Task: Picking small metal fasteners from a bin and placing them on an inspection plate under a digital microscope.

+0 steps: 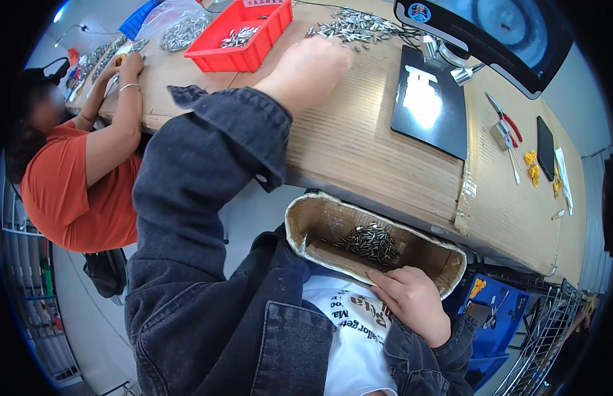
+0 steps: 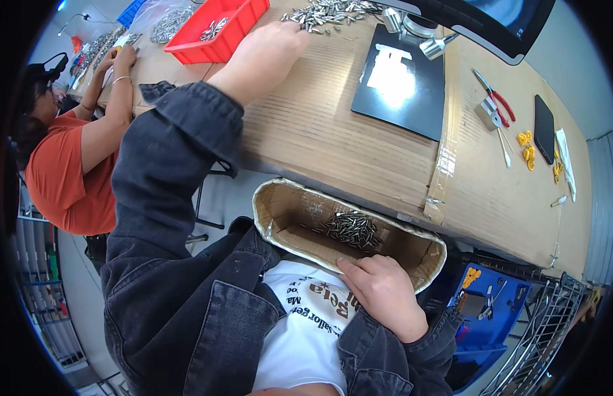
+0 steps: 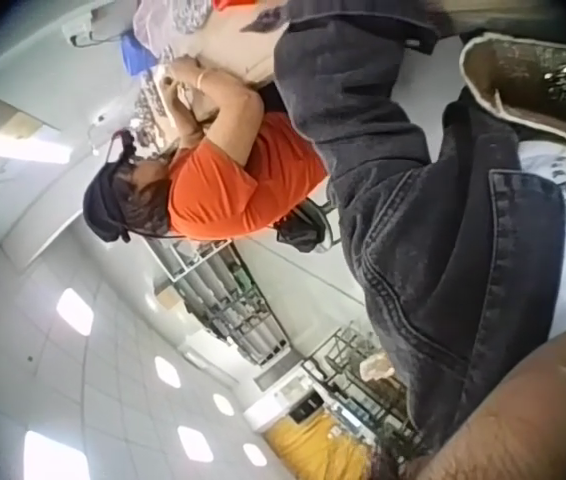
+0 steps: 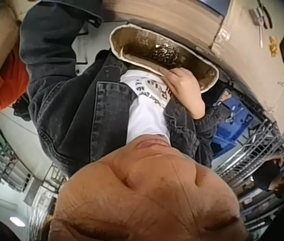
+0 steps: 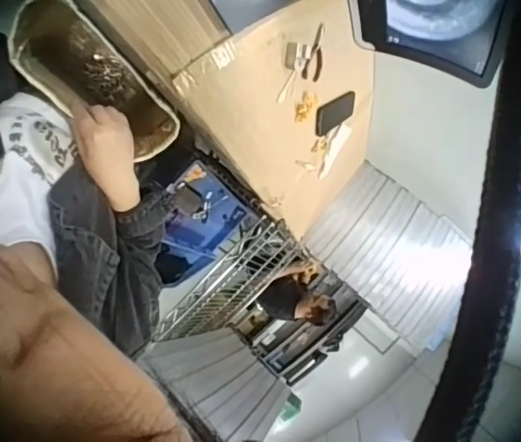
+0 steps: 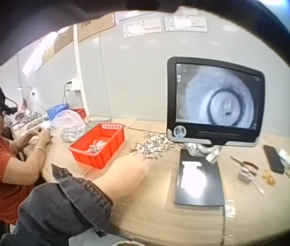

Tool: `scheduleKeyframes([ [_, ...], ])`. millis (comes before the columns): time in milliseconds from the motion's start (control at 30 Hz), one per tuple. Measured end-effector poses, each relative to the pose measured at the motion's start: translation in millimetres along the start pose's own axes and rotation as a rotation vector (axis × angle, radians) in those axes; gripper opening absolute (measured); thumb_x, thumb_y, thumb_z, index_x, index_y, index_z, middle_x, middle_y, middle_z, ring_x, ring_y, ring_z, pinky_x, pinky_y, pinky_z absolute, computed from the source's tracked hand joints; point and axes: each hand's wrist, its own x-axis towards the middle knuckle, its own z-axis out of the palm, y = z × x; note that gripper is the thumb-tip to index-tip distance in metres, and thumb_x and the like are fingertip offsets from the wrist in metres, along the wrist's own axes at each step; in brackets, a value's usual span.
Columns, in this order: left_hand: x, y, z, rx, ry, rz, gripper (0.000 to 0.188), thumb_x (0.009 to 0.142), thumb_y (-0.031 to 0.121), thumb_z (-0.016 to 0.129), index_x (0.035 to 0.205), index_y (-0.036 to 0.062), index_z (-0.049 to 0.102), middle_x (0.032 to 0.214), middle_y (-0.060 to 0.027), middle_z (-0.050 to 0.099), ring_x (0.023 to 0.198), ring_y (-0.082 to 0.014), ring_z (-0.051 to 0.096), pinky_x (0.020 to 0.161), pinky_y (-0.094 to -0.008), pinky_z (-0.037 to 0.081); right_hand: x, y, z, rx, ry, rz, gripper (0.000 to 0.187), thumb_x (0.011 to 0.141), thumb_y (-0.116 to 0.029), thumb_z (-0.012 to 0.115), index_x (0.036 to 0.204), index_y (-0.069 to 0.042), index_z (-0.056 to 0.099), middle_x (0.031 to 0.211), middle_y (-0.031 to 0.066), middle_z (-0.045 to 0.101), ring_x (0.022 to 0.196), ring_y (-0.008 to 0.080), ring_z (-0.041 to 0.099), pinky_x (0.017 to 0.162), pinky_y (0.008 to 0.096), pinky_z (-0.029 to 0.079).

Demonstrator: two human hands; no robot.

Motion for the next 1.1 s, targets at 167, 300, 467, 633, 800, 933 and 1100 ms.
scheduleKeyframes([
  [167, -20.8, 8.7, -25.1, -0.091, -0.215, 0.140, 0.005, 0.084, 0.005, 0.054, 0.082, 0.0025, 0.058, 0.090, -0.0121, 0.060, 0.079, -0.0290, 0.062, 0.073, -0.0370, 0.051, 0.9, 1.3, 0.4, 0.014, 0.013, -0.005, 0.023, 0.084, -0.012, 0.067, 0.106, -0.004, 0.070, 0.083, 0.0067, 0.064, 0.071, 0.0240, 0.057, 0.069, 0.0320, 0.047],
  [300, -24.3, 12.2, -29.0, -0.050, -0.244, 0.229, 0.007, 0.085, 0.007, 0.056, 0.083, 0.0021, 0.060, 0.089, -0.0112, 0.059, 0.079, -0.0295, 0.061, 0.074, -0.0369, 0.051, -0.9, 1.0, -0.9, 0.007, 0.021, -0.010, 0.023, 0.084, -0.012, 0.067, 0.106, -0.004, 0.070, 0.084, 0.0068, 0.064, 0.073, 0.0243, 0.058, 0.069, 0.0322, 0.048],
  [467, -17.7, 18.6, -19.8, -0.241, -0.101, 0.142, 0.011, 0.087, 0.010, 0.058, 0.085, 0.0021, 0.066, 0.087, -0.0089, 0.061, 0.073, -0.0275, 0.059, 0.070, -0.0353, 0.050, -2.7, 4.8, 3.3, -0.012, 0.023, -0.033, 0.027, 0.083, -0.011, 0.066, 0.109, -0.004, 0.067, 0.088, 0.0070, 0.063, 0.075, 0.0245, 0.058, 0.072, 0.0323, 0.048],
  [633, 21.8, 56.5, -4.9, -0.769, 0.006, -0.176, 0.016, 0.083, 0.009, 0.060, 0.086, -0.0028, 0.071, 0.076, -0.0100, 0.067, 0.059, -0.0212, 0.057, 0.058, -0.0317, 0.047, 0.0, 2.7, 9.7, -0.122, -0.005, -0.016, 0.031, 0.082, -0.012, 0.065, 0.113, -0.005, 0.064, 0.089, 0.0070, 0.062, 0.076, 0.0247, 0.059, 0.074, 0.0325, 0.048],
  [800, 54.8, 84.1, 24.8, -1.050, -0.019, -0.422, 0.015, 0.078, 0.005, 0.059, 0.084, -0.0023, 0.071, 0.071, -0.0114, 0.068, 0.053, -0.0217, 0.055, 0.056, -0.0314, 0.046, 0.7, 8.3, 15.9, -0.198, -0.045, -0.059, 0.033, 0.082, -0.012, 0.064, 0.114, -0.005, 0.062, 0.087, 0.0070, 0.062, 0.075, 0.0248, 0.059, 0.075, 0.0326, 0.048],
  [933, 61.1, 85.5, 30.4, -1.011, -0.117, -0.455, 0.014, 0.077, 0.006, 0.059, 0.082, -0.0028, 0.070, 0.072, -0.0120, 0.065, 0.057, -0.0244, 0.053, 0.059, -0.0325, 0.046, 0.4, 10.1, 13.3, -0.180, -0.055, -0.040, 0.032, 0.082, -0.012, 0.063, 0.113, -0.005, 0.063, 0.086, 0.0071, 0.061, 0.075, 0.0247, 0.058, 0.074, 0.0332, 0.048],
  [1100, 60.5, 87.8, 33.6, -0.887, -0.006, -0.337, 0.012, 0.075, 0.003, 0.060, 0.079, -0.0034, 0.069, 0.076, -0.0154, 0.065, 0.065, -0.0294, 0.056, 0.065, -0.0354, 0.048, 1.7, 5.6, 6.6, -0.182, -0.058, -0.042, 0.031, 0.083, -0.012, 0.062, 0.114, -0.005, 0.063, 0.084, 0.0070, 0.062, 0.073, 0.0247, 0.058, 0.072, 0.0330, 0.048],
])
